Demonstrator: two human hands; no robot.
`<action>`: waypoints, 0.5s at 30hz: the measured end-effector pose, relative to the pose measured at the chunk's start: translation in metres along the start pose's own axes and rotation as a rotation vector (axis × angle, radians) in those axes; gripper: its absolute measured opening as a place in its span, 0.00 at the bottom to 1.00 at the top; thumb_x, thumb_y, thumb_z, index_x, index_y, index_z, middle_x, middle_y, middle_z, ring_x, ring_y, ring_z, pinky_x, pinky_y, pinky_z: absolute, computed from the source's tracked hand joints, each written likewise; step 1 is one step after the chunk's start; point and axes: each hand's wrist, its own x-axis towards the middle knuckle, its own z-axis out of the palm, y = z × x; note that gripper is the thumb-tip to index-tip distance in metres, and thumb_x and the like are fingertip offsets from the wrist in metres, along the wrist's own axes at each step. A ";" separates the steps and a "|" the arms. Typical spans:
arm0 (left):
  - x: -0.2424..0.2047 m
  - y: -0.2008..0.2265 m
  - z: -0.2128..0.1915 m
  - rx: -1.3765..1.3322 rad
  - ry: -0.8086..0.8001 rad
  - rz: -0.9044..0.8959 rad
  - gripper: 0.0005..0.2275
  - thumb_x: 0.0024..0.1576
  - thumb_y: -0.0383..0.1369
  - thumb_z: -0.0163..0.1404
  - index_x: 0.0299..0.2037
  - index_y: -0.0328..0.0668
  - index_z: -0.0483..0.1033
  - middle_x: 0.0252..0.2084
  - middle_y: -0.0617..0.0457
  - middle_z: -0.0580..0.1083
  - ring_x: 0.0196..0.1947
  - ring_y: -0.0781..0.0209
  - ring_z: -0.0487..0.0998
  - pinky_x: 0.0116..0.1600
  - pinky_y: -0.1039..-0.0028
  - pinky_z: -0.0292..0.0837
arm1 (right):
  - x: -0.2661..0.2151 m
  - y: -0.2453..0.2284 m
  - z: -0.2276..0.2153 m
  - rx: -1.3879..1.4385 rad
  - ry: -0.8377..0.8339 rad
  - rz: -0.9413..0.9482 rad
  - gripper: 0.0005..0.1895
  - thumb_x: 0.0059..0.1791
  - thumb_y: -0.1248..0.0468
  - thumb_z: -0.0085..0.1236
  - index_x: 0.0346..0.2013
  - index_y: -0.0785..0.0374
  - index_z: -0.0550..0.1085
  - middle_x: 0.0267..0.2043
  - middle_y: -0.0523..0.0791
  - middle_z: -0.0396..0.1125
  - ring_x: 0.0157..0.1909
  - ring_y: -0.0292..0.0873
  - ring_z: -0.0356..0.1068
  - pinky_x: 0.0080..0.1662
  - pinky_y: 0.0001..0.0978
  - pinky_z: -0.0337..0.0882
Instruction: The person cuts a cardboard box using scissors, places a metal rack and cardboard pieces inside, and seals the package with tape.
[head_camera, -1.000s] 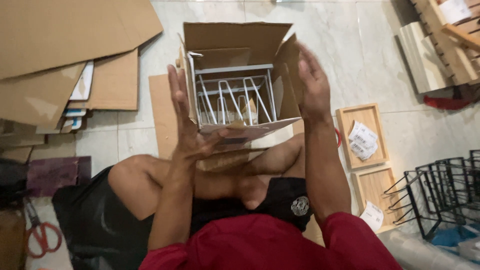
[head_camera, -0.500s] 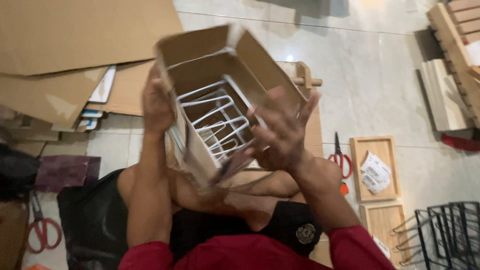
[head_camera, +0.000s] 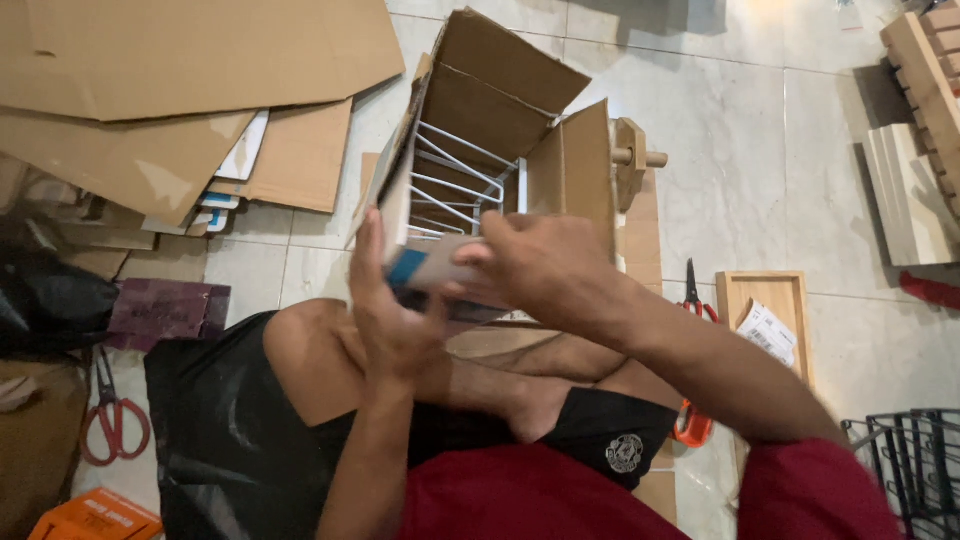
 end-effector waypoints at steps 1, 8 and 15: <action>0.005 -0.009 -0.003 -0.001 -0.002 0.002 0.46 0.54 0.55 0.62 0.77 0.32 0.55 0.75 0.32 0.61 0.75 0.29 0.62 0.79 0.47 0.52 | 0.002 -0.005 0.004 -0.001 0.002 0.002 0.23 0.59 0.43 0.50 0.31 0.57 0.68 0.20 0.47 0.68 0.20 0.58 0.74 0.24 0.47 0.70; -0.002 -0.053 -0.020 -0.218 0.177 -0.065 0.46 0.51 0.69 0.54 0.71 0.41 0.64 0.69 0.45 0.65 0.73 0.49 0.62 0.80 0.64 0.48 | 0.028 -0.035 0.019 0.342 -0.464 -0.149 0.08 0.57 0.63 0.48 0.45 0.66 0.63 0.19 0.57 0.70 0.24 0.67 0.76 0.30 0.60 0.74; -0.006 0.012 -0.011 -0.391 0.378 -0.199 0.43 0.56 0.71 0.47 0.64 0.35 0.64 0.62 0.36 0.68 0.64 0.45 0.71 0.73 0.57 0.60 | 0.039 -0.058 -0.010 0.128 -0.676 -0.094 0.09 0.56 0.63 0.39 0.51 0.60 0.63 0.23 0.59 0.73 0.28 0.68 0.78 0.36 0.64 0.76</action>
